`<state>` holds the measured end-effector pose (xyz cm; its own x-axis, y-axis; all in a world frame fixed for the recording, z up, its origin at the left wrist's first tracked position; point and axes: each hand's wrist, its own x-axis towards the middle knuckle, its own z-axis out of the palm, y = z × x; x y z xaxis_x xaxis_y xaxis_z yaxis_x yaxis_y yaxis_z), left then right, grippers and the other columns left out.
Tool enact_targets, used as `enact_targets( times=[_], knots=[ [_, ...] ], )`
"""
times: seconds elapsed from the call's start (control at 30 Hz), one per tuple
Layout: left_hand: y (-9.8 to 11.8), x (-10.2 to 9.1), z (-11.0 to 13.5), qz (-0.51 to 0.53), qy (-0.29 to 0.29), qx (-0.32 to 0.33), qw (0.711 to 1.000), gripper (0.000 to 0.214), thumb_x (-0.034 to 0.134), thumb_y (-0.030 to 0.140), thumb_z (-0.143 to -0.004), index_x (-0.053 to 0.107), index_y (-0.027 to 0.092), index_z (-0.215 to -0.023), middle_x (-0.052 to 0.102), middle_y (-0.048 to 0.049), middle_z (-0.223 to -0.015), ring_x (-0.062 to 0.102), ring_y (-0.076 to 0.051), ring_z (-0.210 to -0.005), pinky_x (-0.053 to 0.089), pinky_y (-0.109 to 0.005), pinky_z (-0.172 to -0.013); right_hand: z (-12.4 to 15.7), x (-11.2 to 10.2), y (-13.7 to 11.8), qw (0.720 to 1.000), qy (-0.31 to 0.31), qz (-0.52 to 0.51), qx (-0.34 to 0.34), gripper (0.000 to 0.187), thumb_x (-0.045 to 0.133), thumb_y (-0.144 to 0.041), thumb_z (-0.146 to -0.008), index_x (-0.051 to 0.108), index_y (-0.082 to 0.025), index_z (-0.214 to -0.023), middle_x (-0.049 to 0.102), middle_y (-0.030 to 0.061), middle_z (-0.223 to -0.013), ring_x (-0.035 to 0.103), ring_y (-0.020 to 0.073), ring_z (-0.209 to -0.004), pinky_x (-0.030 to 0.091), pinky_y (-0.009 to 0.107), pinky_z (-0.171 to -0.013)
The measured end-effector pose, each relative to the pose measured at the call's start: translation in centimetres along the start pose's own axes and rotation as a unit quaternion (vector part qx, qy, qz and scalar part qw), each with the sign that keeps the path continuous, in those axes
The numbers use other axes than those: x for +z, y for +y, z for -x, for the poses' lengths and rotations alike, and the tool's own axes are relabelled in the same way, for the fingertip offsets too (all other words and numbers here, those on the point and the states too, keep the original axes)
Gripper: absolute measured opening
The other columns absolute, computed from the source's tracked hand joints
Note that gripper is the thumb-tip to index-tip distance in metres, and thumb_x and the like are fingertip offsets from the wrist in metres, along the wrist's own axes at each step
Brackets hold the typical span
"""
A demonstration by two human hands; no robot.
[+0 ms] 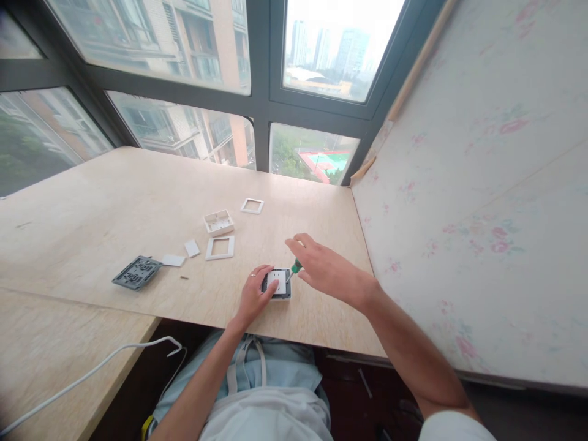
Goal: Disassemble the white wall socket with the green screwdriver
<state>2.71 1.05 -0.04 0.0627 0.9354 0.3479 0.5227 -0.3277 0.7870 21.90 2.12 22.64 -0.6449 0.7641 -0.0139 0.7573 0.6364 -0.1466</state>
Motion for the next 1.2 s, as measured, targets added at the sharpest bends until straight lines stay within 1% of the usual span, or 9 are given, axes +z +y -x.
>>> enact_targets(
  times=[0.1, 0.23, 0.37, 0.5, 0.6, 0.73, 0.87, 1.0, 1.2],
  knots=[
    [0.1, 0.0, 0.0, 0.001, -0.001, 0.000, 1.000, 0.035, 0.057, 0.035, -0.094, 0.063, 0.017, -0.123, 0.065, -0.0135, -0.128, 0.061, -0.028, -0.119, 0.048, -0.047, -0.105, -0.4, 0.4, -0.4, 0.995, -0.010, 0.037, 0.097, 0.048, 0.062, -0.040, -0.097, 0.049, -0.012, -0.133, 0.067, 0.0164, -0.115, 0.070, 0.0273, -0.096, 0.054, 0.035, -0.076],
    [0.1, -0.1, 0.0, -0.003, 0.003, 0.004, 1.000, 0.033, 0.057, 0.034, -0.094, 0.062, 0.018, -0.123, 0.065, -0.0130, -0.127, 0.062, -0.028, -0.118, 0.049, -0.047, -0.104, -1.2, 0.5, -0.6, 0.966, -0.043, 0.148, 0.206, 0.053, 0.041, -0.061, -0.101, 0.063, -0.013, -0.095, 0.069, 0.0148, -0.078, 0.072, 0.0307, -0.078, 0.049, 0.034, -0.061],
    [0.1, -0.1, 0.0, -0.008, 0.001, 0.009, 1.000, 0.033, 0.057, 0.033, -0.094, 0.062, 0.017, -0.122, 0.065, -0.0130, -0.126, 0.062, -0.027, -0.118, 0.049, -0.046, -0.104, -0.9, 0.4, -0.2, 0.992, 0.001, 0.081, 0.098, 0.017, 0.054, -0.028, -0.100, 0.064, -0.016, -0.107, 0.070, 0.0126, -0.100, 0.070, 0.0269, -0.097, 0.054, 0.036, -0.079],
    [0.1, -0.1, -0.1, -0.009, 0.001, 0.011, 1.000, 0.034, 0.056, 0.033, -0.094, 0.062, 0.016, -0.122, 0.065, -0.0134, -0.126, 0.062, -0.028, -0.118, 0.049, -0.047, -0.104, -0.3, 0.3, -0.2, 0.999, 0.037, -0.026, -0.019, 0.033, 0.062, -0.011, -0.089, 0.060, -0.018, -0.121, 0.060, 0.0137, -0.128, 0.062, 0.0247, -0.118, 0.052, 0.039, -0.098],
    [0.2, -0.1, -0.1, -0.005, 0.000, 0.007, 1.000, 0.034, 0.056, 0.034, -0.095, 0.063, 0.016, -0.123, 0.065, -0.0134, -0.127, 0.062, -0.029, -0.118, 0.049, -0.047, -0.104, -0.3, 0.5, -0.7, 0.998, 0.022, -0.016, 0.059, 0.033, 0.065, -0.035, -0.094, 0.060, -0.017, -0.121, 0.067, 0.0143, -0.116, 0.068, 0.0273, -0.105, 0.055, 0.039, -0.087],
    [0.1, -0.1, -0.1, 0.000, -0.001, 0.004, 1.000, 0.036, 0.056, 0.036, -0.095, 0.063, 0.015, -0.123, 0.065, -0.0136, -0.127, 0.062, -0.029, -0.118, 0.049, -0.048, -0.104, -0.5, 0.5, -1.0, 0.972, -0.010, 0.112, 0.207, 0.051, 0.045, -0.060, -0.100, 0.063, -0.014, -0.109, 0.071, 0.0141, -0.081, 0.072, 0.0325, -0.080, 0.051, 0.038, -0.066],
    [0.0, -0.1, -0.1, 0.002, 0.002, 0.005, 1.000, 0.034, 0.057, 0.036, -0.094, 0.063, 0.017, -0.122, 0.065, -0.0131, -0.127, 0.062, -0.028, -0.118, 0.049, -0.047, -0.104, 0.2, 0.4, -0.3, 0.990, 0.018, 0.041, 0.130, 0.025, 0.055, -0.031, -0.099, 0.061, -0.016, -0.119, 0.070, 0.0124, -0.103, 0.070, 0.0268, -0.098, 0.053, 0.036, -0.081],
    [0.0, 0.0, -0.1, 0.006, 0.006, 0.002, 1.000, 0.034, 0.057, 0.036, -0.094, 0.063, 0.018, -0.122, 0.065, -0.0128, -0.127, 0.061, -0.028, -0.120, 0.048, -0.048, -0.106, 0.8, 0.6, 0.0, 0.997, 0.042, -0.067, 0.023, 0.041, 0.063, -0.017, -0.092, 0.054, -0.017, -0.131, 0.060, 0.0137, -0.129, 0.065, 0.0223, -0.110, 0.052, 0.036, -0.095],
    [0.0, 0.0, -0.2, 0.002, 0.007, 0.003, 1.000, 0.033, 0.057, 0.037, -0.094, 0.063, 0.019, -0.122, 0.065, -0.0125, -0.126, 0.062, -0.028, -0.119, 0.049, -0.047, -0.105, -0.1, 0.4, -0.8, 0.975, -0.003, 0.086, 0.206, 0.047, 0.045, -0.054, -0.102, 0.059, -0.012, -0.120, 0.072, 0.0160, -0.092, 0.072, 0.0314, -0.087, 0.053, 0.038, -0.070]
  ],
)
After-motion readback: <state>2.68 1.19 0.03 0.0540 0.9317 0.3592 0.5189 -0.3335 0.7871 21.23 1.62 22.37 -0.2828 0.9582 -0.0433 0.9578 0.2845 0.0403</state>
